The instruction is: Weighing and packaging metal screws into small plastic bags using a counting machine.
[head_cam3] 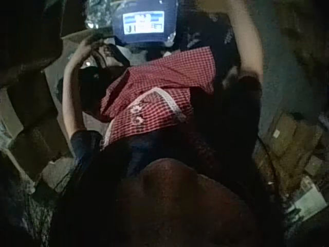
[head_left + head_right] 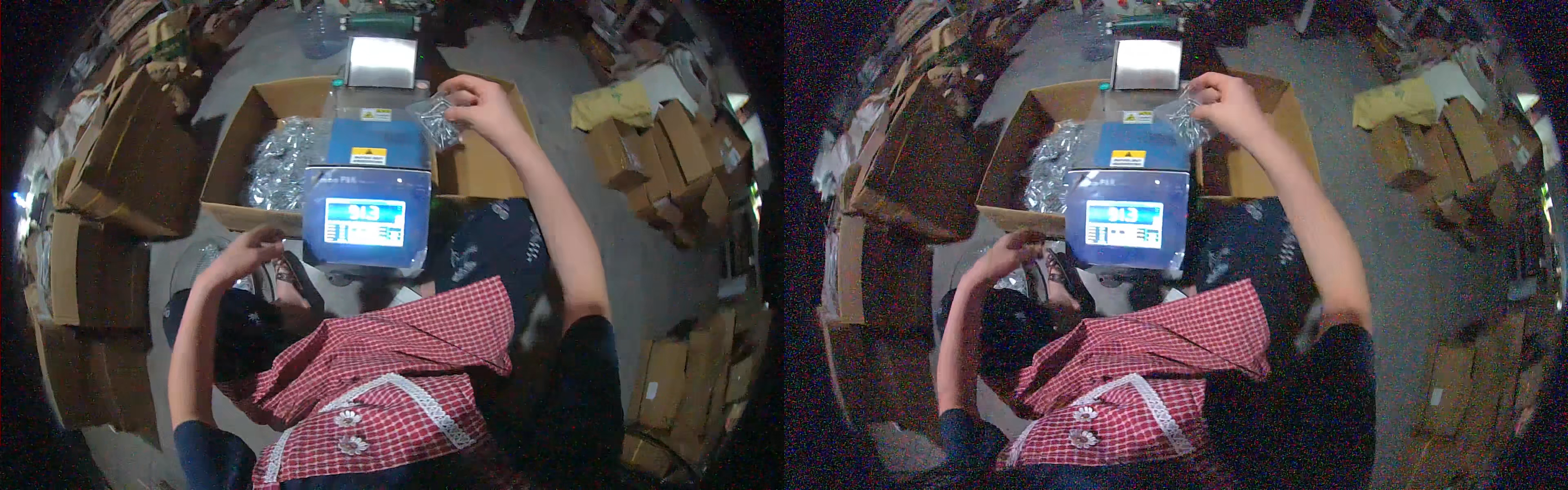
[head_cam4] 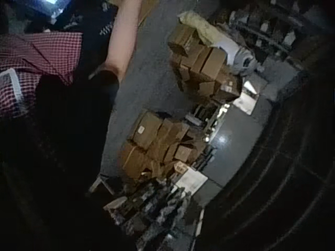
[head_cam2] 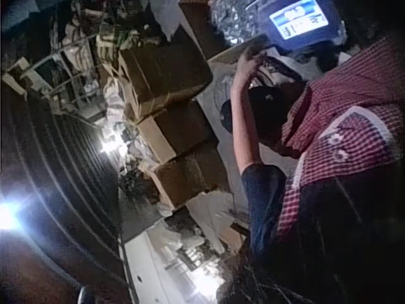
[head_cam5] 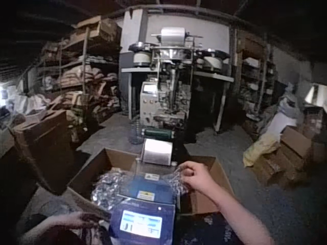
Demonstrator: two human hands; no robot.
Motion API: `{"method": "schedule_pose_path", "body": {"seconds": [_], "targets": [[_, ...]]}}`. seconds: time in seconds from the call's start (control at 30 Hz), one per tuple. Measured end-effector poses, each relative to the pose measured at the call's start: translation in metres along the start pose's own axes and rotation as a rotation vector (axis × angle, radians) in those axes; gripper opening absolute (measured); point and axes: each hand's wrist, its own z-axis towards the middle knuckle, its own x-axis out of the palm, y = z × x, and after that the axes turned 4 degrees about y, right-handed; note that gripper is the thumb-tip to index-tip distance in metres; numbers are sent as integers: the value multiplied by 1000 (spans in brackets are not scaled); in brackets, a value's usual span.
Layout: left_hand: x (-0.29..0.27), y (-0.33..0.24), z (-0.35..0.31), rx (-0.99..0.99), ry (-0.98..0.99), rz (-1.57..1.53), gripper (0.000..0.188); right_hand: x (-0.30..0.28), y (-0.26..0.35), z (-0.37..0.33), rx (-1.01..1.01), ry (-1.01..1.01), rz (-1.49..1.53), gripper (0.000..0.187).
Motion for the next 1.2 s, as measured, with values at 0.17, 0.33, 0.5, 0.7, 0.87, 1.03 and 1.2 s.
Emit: {"method": "schedule_pose_path", "body": {"seconds": [0.17,0.33,0.5,0.7,0.87,1.03,1.2], "targets": [[-29,-12,25,7,-97,-227,49,24,-57,99,-100,-206,-310,32],[-27,-8,39,91,-272,-421,52,39,-80,137,176,6,453,49],[-32,-25,37,117,-311,-418,50,0,-135,149,345,-259,-69,53],[-45,-23,27,147,-364,-412,50,-14,-207,131,542,-211,10,23],[-44,-36,23,170,-388,-428,52,23,-243,107,829,-39,120,27],[-45,-59,23,170,-368,-486,55,27,-256,103,802,108,315,42],[-50,-48,26,177,-396,-491,57,50,-253,109,817,62,252,60]]}}
